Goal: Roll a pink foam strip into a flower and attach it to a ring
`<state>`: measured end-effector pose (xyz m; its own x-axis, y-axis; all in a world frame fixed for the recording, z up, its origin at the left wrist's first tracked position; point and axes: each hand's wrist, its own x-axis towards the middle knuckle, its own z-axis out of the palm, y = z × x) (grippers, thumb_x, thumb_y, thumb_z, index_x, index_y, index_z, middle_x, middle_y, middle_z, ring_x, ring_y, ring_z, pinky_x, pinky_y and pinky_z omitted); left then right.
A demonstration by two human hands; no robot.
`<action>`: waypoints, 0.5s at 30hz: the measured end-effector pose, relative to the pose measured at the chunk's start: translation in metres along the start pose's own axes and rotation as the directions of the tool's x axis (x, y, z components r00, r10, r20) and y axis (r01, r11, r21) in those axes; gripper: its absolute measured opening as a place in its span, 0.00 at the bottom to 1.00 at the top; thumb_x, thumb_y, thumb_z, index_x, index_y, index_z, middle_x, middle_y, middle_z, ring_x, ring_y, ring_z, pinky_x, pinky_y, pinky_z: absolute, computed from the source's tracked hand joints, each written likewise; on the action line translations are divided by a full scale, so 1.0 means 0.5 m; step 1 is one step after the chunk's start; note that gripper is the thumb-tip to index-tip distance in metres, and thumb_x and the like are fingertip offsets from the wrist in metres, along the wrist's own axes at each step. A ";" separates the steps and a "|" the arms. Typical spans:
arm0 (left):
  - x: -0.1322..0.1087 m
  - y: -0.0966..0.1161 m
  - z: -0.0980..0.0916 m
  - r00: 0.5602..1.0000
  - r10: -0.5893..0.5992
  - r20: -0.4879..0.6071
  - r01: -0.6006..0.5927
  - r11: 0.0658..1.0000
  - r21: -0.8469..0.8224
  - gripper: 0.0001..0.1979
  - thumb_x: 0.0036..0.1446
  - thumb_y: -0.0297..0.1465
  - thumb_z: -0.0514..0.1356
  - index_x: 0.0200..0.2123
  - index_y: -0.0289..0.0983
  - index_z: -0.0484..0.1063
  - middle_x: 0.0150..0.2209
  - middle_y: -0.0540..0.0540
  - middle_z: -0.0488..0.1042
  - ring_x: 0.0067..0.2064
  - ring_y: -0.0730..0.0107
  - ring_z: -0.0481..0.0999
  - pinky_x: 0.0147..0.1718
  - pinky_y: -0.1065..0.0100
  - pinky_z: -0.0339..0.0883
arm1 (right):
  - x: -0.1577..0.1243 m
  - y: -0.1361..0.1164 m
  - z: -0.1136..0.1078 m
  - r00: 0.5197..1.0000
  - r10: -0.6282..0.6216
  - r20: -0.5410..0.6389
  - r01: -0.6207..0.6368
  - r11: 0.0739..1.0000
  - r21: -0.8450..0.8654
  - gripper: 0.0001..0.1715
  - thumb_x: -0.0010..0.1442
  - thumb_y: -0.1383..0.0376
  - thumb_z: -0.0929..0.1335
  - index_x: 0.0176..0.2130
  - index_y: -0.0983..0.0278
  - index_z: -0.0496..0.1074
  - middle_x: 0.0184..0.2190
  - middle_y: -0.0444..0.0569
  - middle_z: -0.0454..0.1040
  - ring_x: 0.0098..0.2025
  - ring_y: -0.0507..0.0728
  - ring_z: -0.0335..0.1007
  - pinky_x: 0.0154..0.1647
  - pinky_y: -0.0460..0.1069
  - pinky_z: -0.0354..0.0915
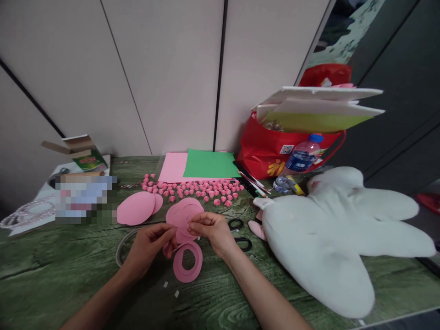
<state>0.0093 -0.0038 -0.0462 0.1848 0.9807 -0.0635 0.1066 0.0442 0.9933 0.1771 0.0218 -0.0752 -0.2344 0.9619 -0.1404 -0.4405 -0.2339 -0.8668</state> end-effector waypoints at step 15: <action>0.005 -0.004 -0.006 1.000 -0.002 -0.019 0.002 1.000 0.006 0.11 0.51 0.34 0.57 0.22 0.33 0.70 0.18 0.52 0.70 0.17 0.78 0.65 0.19 0.75 0.59 | 0.003 -0.007 -0.003 0.998 0.061 0.014 -0.061 0.998 0.024 0.13 0.35 0.68 0.76 0.26 0.69 0.76 0.23 0.48 0.76 0.27 0.52 0.73 0.33 0.45 0.67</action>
<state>0.0066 -0.0007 -0.0480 0.1658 0.9841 -0.0635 0.1127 0.0451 0.9926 0.1796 0.0240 -0.0728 -0.2725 0.9440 -0.1863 -0.4457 -0.2954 -0.8450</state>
